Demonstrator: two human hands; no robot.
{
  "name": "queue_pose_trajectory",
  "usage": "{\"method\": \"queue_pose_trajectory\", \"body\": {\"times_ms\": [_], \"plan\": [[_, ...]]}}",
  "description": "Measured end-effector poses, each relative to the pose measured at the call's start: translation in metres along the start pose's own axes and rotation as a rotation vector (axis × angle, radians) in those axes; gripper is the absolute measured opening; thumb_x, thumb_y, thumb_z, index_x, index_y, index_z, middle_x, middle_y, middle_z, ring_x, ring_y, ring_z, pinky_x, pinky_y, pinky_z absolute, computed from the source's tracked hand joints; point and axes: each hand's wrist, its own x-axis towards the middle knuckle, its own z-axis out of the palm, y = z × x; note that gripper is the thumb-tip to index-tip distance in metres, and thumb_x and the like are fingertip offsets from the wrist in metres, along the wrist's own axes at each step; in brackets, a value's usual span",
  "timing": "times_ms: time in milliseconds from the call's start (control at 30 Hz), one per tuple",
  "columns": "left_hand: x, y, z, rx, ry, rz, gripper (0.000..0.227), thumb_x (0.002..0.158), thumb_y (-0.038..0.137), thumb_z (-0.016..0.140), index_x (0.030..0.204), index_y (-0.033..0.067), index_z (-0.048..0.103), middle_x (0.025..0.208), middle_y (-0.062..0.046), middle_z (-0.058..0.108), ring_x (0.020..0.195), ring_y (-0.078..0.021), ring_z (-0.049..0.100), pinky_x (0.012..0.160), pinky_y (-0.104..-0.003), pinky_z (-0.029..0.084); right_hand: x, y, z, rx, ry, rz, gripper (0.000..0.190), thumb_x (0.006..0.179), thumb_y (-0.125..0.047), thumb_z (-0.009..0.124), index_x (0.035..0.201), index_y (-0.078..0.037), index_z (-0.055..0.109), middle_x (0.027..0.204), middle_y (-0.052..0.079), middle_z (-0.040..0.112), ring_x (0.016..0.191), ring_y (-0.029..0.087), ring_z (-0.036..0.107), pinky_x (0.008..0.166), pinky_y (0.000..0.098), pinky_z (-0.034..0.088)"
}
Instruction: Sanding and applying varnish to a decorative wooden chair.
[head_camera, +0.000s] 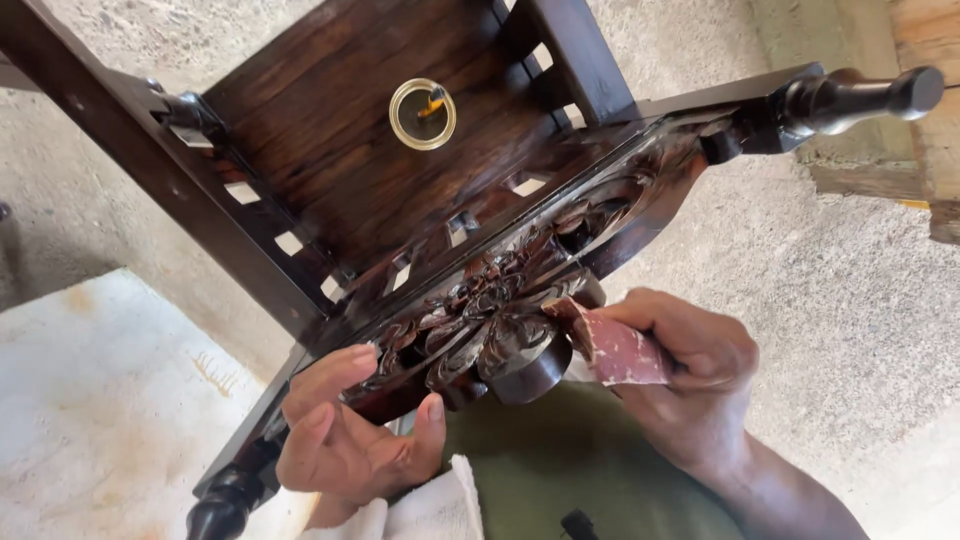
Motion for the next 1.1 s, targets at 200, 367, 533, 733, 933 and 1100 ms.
{"method": "queue_pose_trajectory", "body": {"times_ms": [200,367,533,733,933,1100], "plan": [[0.000,0.000,0.000,0.010,-0.002,0.011,0.079,0.084,0.015,0.076,0.141,0.0102,0.022,0.119,-0.019,0.052,0.103,-0.0279,0.060,0.091,-0.039,0.058,-0.006,0.001,0.002,0.084,0.033,0.058,0.012,0.085,-0.006,0.080,0.094,-0.004,0.073,0.076,0.000,0.070,0.063,0.006,0.061,0.053,0.0223,0.044],[-0.001,-0.002,0.000,0.006,-0.019,0.028,0.076,0.086,0.014,0.074,0.142,0.0110,0.022,0.120,-0.019,0.051,0.106,-0.0281,0.060,0.092,-0.036,0.060,-0.004,0.001,0.004,-0.006,0.034,0.059,0.010,0.086,-0.008,0.080,0.093,-0.004,0.075,0.073,0.001,0.068,0.060,0.004,0.059,0.052,0.0221,0.042],[0.001,-0.003,0.001,0.026,-0.034,0.020,0.076,0.087,0.016,0.073,0.142,0.0111,0.021,0.121,-0.018,0.050,0.108,-0.0272,0.059,0.094,-0.038,0.059,-0.001,0.000,0.002,0.055,0.038,0.059,0.008,0.089,-0.011,0.080,0.092,-0.005,0.075,0.069,-0.002,0.068,0.057,0.003,0.059,0.048,0.0213,0.040],[0.005,-0.002,0.002,0.031,0.004,0.063,0.075,0.085,0.015,0.073,0.141,0.0113,0.023,0.121,-0.019,0.051,0.107,-0.0277,0.058,0.093,-0.039,0.059,-0.002,0.005,0.003,0.083,0.009,0.015,0.008,0.090,-0.009,0.080,0.093,-0.004,0.073,0.072,-0.001,0.067,0.060,0.003,0.058,0.051,0.0215,0.041],[0.000,0.001,-0.001,0.065,-0.011,0.054,0.075,0.085,0.014,0.073,0.141,0.0114,0.023,0.121,-0.017,0.050,0.107,-0.0273,0.058,0.094,-0.039,0.059,0.002,-0.005,0.001,0.099,0.002,0.019,0.013,0.085,-0.008,0.081,0.094,-0.003,0.073,0.073,0.001,0.067,0.061,0.005,0.060,0.052,0.0229,0.042],[0.001,-0.002,-0.002,0.072,-0.025,0.062,0.077,0.086,0.017,0.074,0.142,0.0111,0.022,0.122,-0.017,0.048,0.109,-0.0270,0.057,0.096,-0.040,0.058,0.005,-0.007,0.001,0.035,-0.023,0.072,0.009,0.087,-0.008,0.080,0.092,-0.004,0.074,0.071,0.001,0.067,0.060,0.005,0.060,0.053,0.0226,0.044]]}}
